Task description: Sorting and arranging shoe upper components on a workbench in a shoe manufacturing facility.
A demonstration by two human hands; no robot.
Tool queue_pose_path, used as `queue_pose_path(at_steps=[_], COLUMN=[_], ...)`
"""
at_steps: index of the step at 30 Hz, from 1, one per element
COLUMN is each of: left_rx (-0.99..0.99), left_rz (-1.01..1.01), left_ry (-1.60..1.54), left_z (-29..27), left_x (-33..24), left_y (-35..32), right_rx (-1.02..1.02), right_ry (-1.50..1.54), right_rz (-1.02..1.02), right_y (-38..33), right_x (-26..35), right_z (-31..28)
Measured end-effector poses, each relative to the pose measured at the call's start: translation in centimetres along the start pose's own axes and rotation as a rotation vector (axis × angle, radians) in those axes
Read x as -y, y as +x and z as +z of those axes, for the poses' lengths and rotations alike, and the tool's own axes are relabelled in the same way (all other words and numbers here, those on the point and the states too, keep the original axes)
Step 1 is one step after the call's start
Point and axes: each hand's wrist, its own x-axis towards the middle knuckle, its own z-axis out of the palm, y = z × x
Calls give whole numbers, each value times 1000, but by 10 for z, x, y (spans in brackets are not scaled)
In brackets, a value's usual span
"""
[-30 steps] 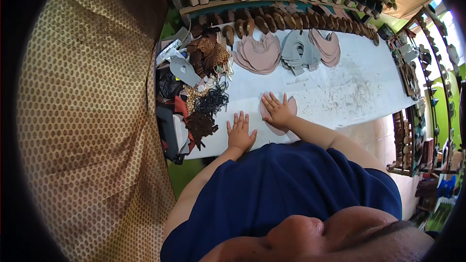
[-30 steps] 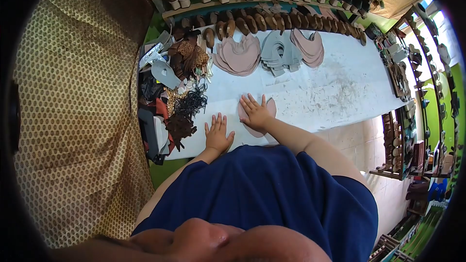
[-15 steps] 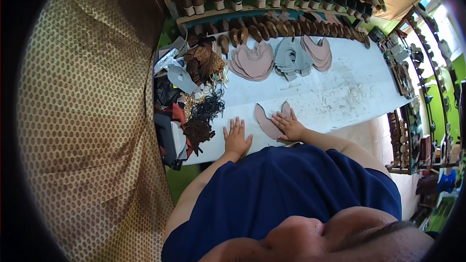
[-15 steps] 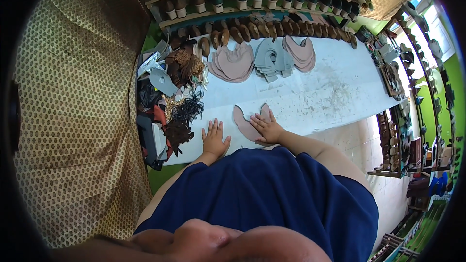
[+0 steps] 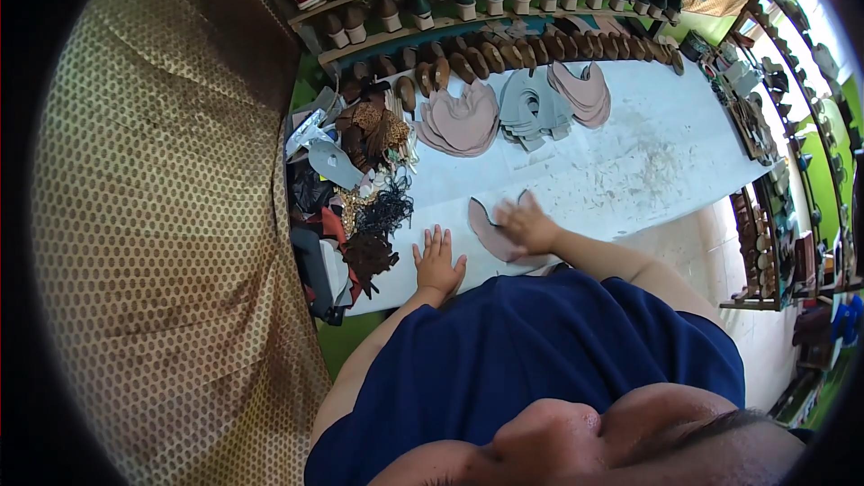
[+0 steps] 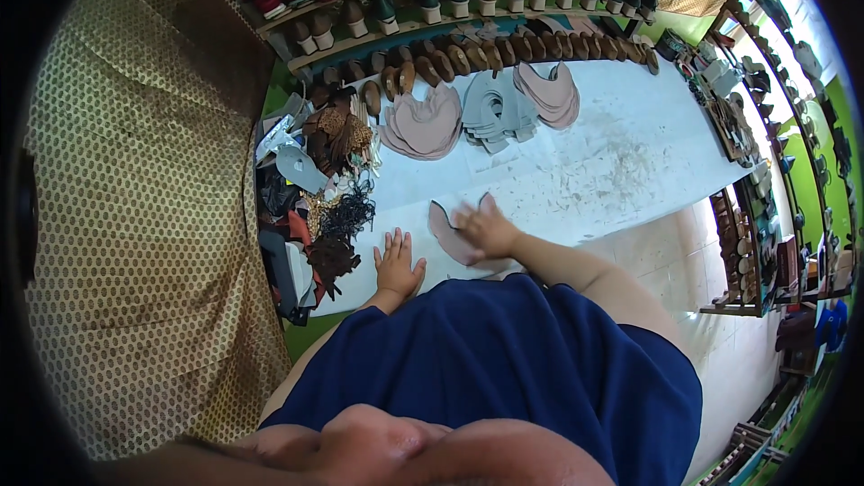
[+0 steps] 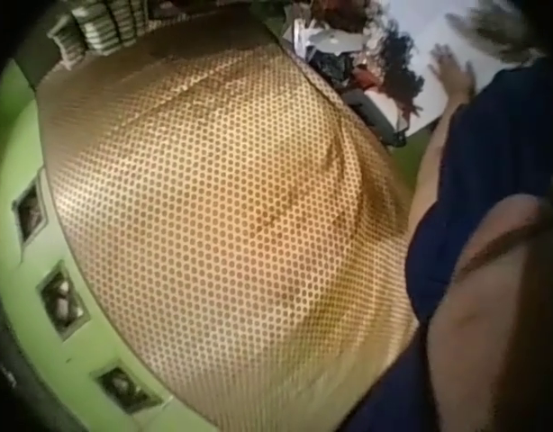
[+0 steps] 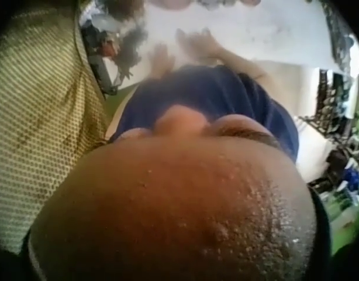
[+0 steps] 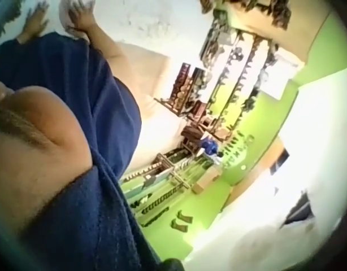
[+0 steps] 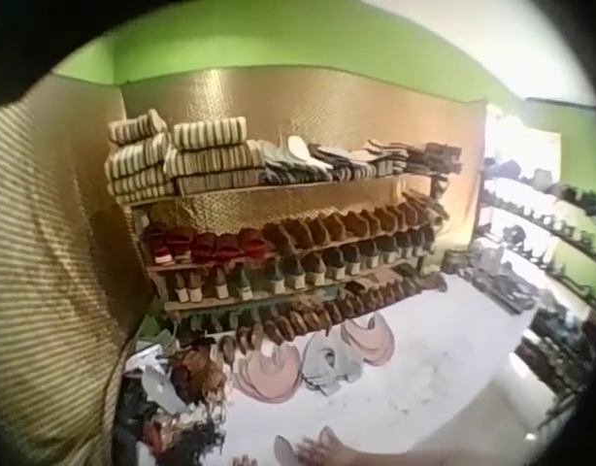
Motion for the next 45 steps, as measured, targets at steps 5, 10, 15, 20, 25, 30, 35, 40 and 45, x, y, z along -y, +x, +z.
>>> queue_pose_path(at_steps=[5,10,15,20,25,30,35,40,45], left_rx=[-27,-3,10,30,86,-15,-45,-87,-114], left_rz=[2,-4,-30,-47,-138,-397,-434,-432,-426], left_ry=[11,27,33,60,93,85,76,38,17], left_z=[2,-1,-2,-8,-20,-9,-9,-13,-14], left_x=[0,-2,-3,-10,-29,-45,-50,-54,-54], left_y=[-1,1,-1,-2,13,35,36,40,40], right_rx=[-354,-294,-436,-563,-583,-623,-717,-504,-358], right_ry=[252,280,572,840,592,273,-37,-122,-102], right_rz=[-281,-248,186,420,438,522,562,525,438], right_y=[-6,-3,-9,-20,-23,-25,-5,8,-7], right_x=[15,-7,-22,-87,-194,-307,-360,-390,-380], right_z=[53,48,16,-51,-124,-184,-202,-99,14])
